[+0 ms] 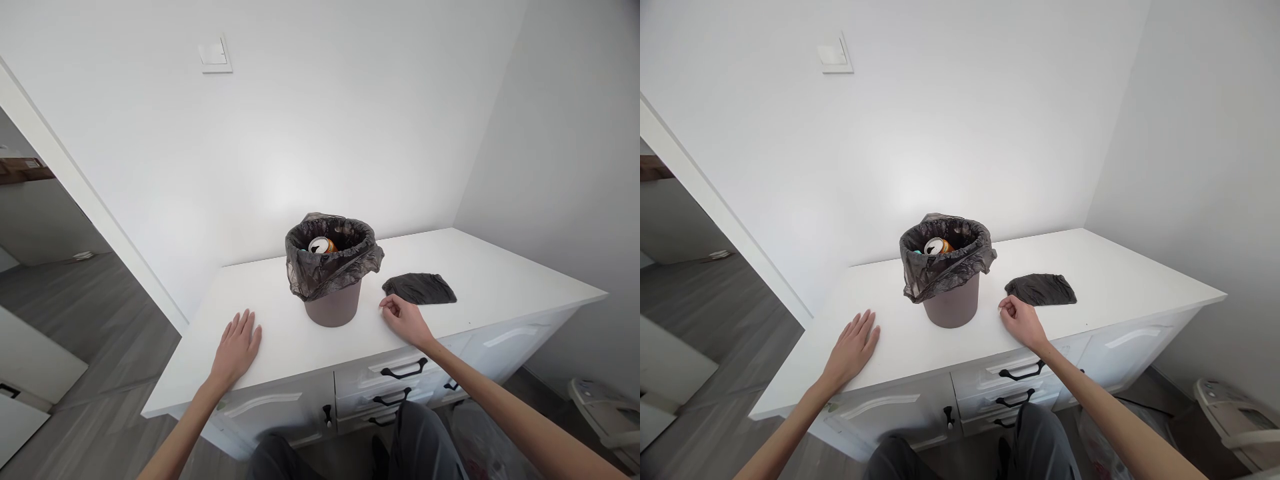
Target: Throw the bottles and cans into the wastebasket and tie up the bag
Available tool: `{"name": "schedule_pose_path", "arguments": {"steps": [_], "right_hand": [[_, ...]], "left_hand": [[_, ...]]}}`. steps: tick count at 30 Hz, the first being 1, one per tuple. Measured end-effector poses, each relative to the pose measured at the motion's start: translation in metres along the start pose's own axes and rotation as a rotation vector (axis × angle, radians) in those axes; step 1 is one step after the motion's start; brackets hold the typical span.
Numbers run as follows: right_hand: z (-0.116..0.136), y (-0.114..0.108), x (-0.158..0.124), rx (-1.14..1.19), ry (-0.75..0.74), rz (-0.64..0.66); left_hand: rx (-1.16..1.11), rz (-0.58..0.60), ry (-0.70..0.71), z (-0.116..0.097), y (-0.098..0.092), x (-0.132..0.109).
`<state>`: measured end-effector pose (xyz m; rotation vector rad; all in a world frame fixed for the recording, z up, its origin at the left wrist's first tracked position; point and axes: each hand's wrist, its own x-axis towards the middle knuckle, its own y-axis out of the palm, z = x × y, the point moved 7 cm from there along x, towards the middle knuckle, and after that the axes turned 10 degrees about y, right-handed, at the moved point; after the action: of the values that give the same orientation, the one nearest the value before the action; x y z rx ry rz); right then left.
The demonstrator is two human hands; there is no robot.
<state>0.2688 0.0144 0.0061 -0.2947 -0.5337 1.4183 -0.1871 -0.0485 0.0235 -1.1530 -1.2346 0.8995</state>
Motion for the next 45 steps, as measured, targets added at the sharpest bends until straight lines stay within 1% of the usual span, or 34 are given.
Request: {"name": "schedule_pose_path", "arguments": {"steps": [8,19,24,30,39,42,45], "right_hand": [[-0.001,0.001,0.001,0.009,0.006,0.006],[-0.001,0.000,0.000,-0.002,-0.001,-0.003],[0.001,0.000,-0.001,0.006,-0.005,-0.003],[0.001,0.000,-0.001,-0.001,0.003,-0.002],[0.003,0.000,0.000,0.011,0.004,0.003],[0.005,0.002,0.002,0.040,0.042,0.042],[0.016,0.003,0.009,0.165,0.114,0.176]], "left_hand": [[0.003,0.023,-0.008,-0.003,-0.003,0.000],[0.021,-0.002,-0.003,0.001,0.002,0.000],[0.023,-0.013,-0.004,0.001,0.001,0.000],[0.017,0.018,-0.012,0.000,0.000,0.000],[0.025,-0.027,0.002,0.002,0.000,0.000],[0.043,-0.036,0.008,0.000,-0.004,-0.001],[0.058,-0.036,0.010,-0.001,-0.006,-0.001]]}}
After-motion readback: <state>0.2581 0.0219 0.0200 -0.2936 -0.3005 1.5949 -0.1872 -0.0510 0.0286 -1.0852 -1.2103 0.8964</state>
